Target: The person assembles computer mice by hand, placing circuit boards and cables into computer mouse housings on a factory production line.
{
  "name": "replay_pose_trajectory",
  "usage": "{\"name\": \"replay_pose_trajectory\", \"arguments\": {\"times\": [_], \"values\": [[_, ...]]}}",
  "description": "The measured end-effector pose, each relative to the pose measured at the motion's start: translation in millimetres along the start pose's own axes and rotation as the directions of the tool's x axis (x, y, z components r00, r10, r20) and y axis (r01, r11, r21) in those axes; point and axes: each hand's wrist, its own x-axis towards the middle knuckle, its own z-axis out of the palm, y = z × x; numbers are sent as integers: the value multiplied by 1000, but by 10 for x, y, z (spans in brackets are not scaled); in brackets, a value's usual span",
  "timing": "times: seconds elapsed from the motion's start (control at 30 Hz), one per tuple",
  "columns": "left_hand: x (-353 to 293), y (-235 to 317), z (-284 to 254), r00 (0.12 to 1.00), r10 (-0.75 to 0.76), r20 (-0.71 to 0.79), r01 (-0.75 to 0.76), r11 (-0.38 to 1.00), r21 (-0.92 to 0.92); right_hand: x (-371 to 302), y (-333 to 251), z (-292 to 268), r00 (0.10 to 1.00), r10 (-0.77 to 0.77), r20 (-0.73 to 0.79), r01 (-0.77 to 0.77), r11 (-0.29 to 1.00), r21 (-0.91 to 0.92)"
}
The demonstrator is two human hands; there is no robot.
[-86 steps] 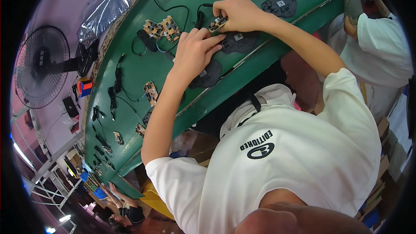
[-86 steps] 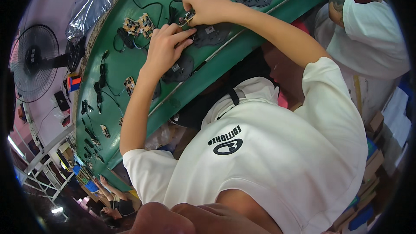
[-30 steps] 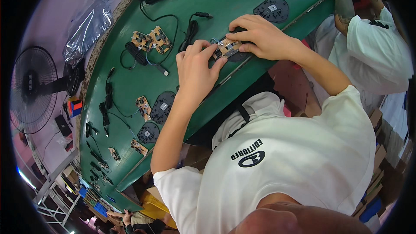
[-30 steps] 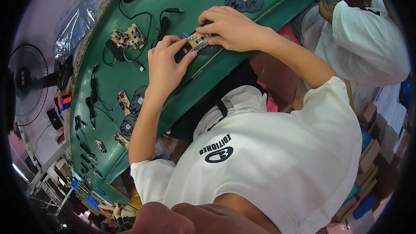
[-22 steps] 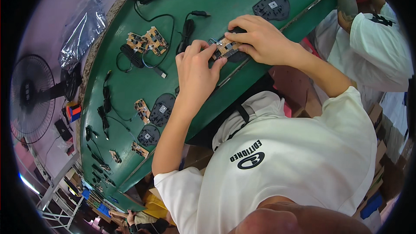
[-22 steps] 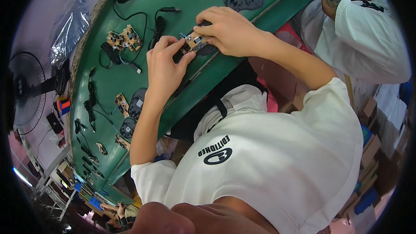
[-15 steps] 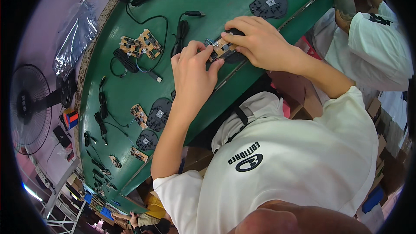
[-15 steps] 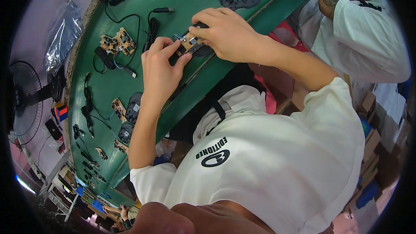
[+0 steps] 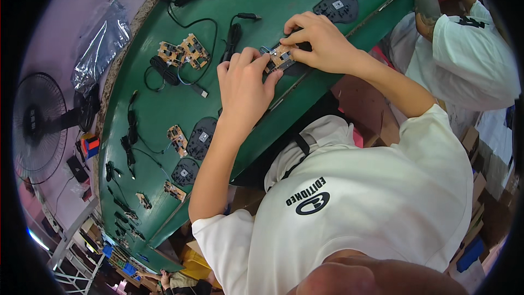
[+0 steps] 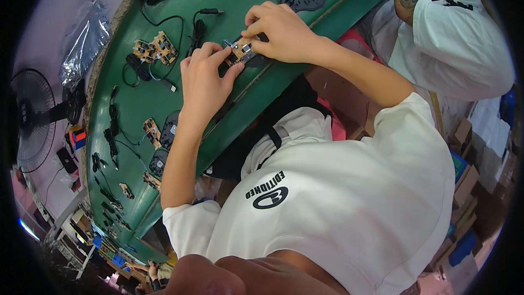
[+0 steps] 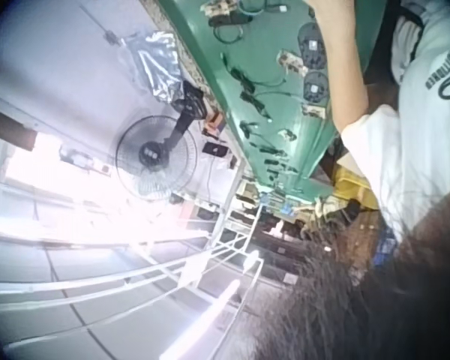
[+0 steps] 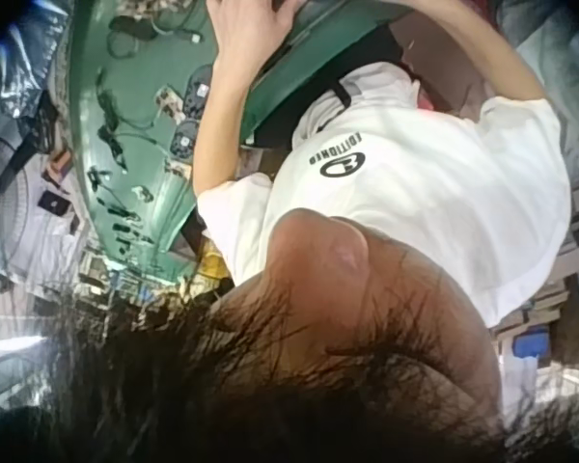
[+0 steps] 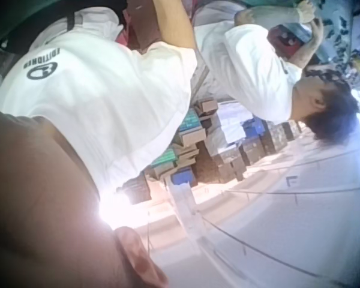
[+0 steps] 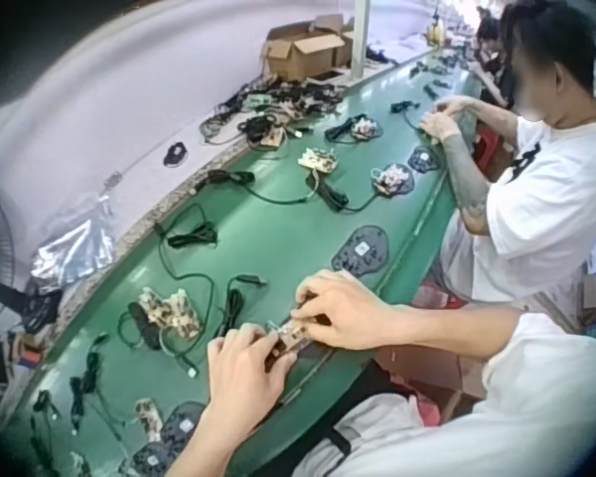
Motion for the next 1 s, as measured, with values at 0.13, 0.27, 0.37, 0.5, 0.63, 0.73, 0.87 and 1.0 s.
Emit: {"name": "replay_pose_trajectory", "arguments": {"times": [0.13,0.27,0.37,0.5,0.63,0.73,0.87,1.0], "values": [[32,-21,-8,1000,1,20,0,1000,-26,25,30,-11,1000,8,11,-8,1000,10],[24,-6,1,1000,5,10,-5,1000,-15,18,39,-13,1000,-7,2,7,1000,18],[7,-15,21,1000,23,-11,-23,1000,2,27,35,-13,1000,-10,-9,11,1000,14],[4,-7,31,1000,16,-25,-16,1000,-11,13,49,6,999,7,-38,-7,1000,4],[-6,-14,48,999,21,-47,-22,1000,-10,11,67,26,998,-17,-64,17,1000,-1],[1,-32,66,996,44,-73,-47,998,-36,-2,68,27,996,-18,-83,16,1000,-25],[16,-27,51,999,21,-36,-22,999,-24,8,28,45,996,-9,-92,6,999,-39],[16,-40,83,996,48,-77,-52,998,-40,9,22,72,992,-17,-127,7,997,-79]]}}
